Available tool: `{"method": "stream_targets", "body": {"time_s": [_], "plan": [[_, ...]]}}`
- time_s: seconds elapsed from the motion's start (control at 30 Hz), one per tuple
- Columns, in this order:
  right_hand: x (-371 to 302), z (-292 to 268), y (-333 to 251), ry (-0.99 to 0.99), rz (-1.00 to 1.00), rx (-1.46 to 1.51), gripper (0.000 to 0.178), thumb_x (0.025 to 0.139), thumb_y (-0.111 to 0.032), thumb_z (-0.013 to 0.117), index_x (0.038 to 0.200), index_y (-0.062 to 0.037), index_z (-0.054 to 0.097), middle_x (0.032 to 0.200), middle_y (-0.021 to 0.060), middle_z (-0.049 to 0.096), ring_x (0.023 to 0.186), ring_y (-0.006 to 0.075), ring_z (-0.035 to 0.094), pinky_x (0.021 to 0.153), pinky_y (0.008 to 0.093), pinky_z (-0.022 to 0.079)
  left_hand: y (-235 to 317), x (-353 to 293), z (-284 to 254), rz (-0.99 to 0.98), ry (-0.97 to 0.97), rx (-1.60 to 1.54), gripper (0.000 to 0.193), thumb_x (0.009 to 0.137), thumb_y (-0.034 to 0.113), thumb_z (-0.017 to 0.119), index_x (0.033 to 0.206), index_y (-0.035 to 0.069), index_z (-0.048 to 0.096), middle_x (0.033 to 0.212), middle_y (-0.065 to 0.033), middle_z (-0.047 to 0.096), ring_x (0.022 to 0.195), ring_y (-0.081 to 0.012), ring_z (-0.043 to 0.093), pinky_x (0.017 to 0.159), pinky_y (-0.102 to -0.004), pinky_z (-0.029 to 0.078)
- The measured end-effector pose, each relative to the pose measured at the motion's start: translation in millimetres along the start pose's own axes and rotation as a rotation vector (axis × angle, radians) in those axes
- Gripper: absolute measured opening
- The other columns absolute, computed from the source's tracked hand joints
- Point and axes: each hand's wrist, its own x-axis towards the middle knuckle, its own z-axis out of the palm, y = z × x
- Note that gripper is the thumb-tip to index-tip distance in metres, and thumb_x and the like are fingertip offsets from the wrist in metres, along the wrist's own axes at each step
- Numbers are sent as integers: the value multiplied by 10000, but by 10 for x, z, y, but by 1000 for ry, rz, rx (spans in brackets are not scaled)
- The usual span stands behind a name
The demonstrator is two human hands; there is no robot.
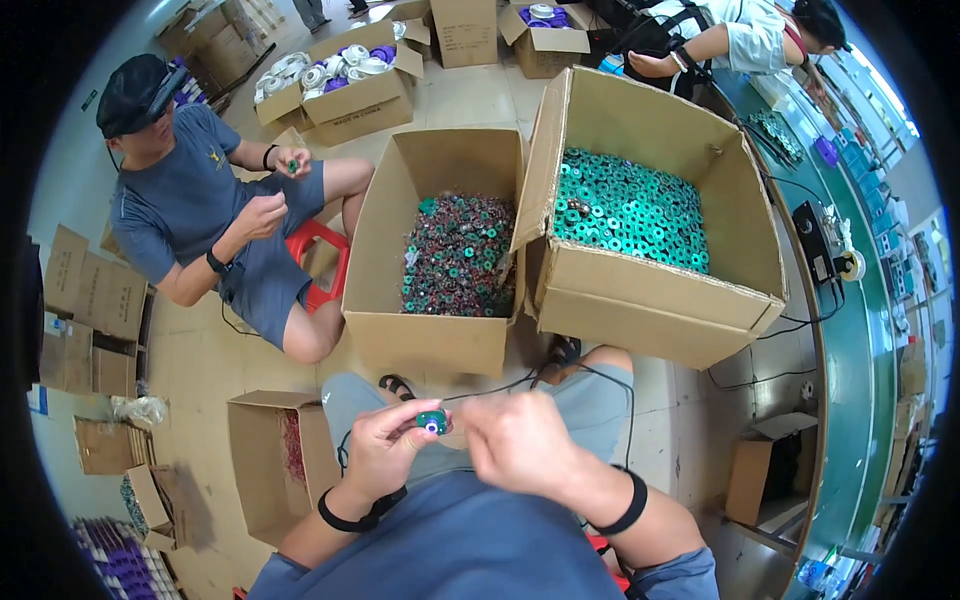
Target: The person assembles small plastic parts by hand.
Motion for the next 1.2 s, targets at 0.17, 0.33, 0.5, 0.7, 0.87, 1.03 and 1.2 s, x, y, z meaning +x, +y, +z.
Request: {"method": "stream_targets", "body": {"time_s": [0.17,0.33,0.5,0.7,0.87,1.03,1.2], "plan": [[-27,4,41,-78,-8,-22,20,808,-47,631,788,-51,634,653,138,613,594,351,637,531,444,514,8,-28,-13,30,-15,53,306,874,-9,718,1180,1,715,1003,-117,768,873,-172,747,784,-286,589],[-91,61,-113,-71,-41,45,48,812,-55,629,764,-55,620,642,141,604,582,356,633,519,452,511,30,-14,-23,53,-16,113,307,871,-10,722,1178,8,714,998,-113,770,853,-172,744,766,-286,584],[-120,128,65,-140,6,-54,13,774,-47,600,769,-55,609,646,154,594,590,383,620,531,475,511,83,26,2,101,1,106,317,864,4,738,1180,9,715,998,-122,770,844,-183,743,764,-291,578],[-73,67,-6,-165,-10,-45,21,769,-46,598,774,-60,612,664,145,608,616,371,635,533,480,511,80,30,-21,91,-6,183,317,861,37,749,1174,4,715,1003,-135,766,854,-197,742,785,-304,575],[-58,95,-56,-186,-28,-31,73,768,-16,613,822,-52,645,672,136,616,626,358,639,546,444,517,49,-6,-40,76,-46,184,313,864,46,742,1174,9,716,1017,-137,766,881,-200,745,799,-302,577],[-46,156,77,-143,-26,-72,33,787,-83,620,777,-67,593,655,141,607,600,378,631,535,486,513,111,-37,-37,143,-51,268,307,864,51,736,1169,14,719,993,-136,771,936,-226,752,850,-325,581],[-126,122,-11,-98,-12,35,17,779,-67,610,780,-67,593,661,143,610,609,384,633,539,494,515,182,-10,-62,202,-75,343,316,841,52,743,1156,21,724,971,-144,767,959,-294,751,947,-394,566]]}}
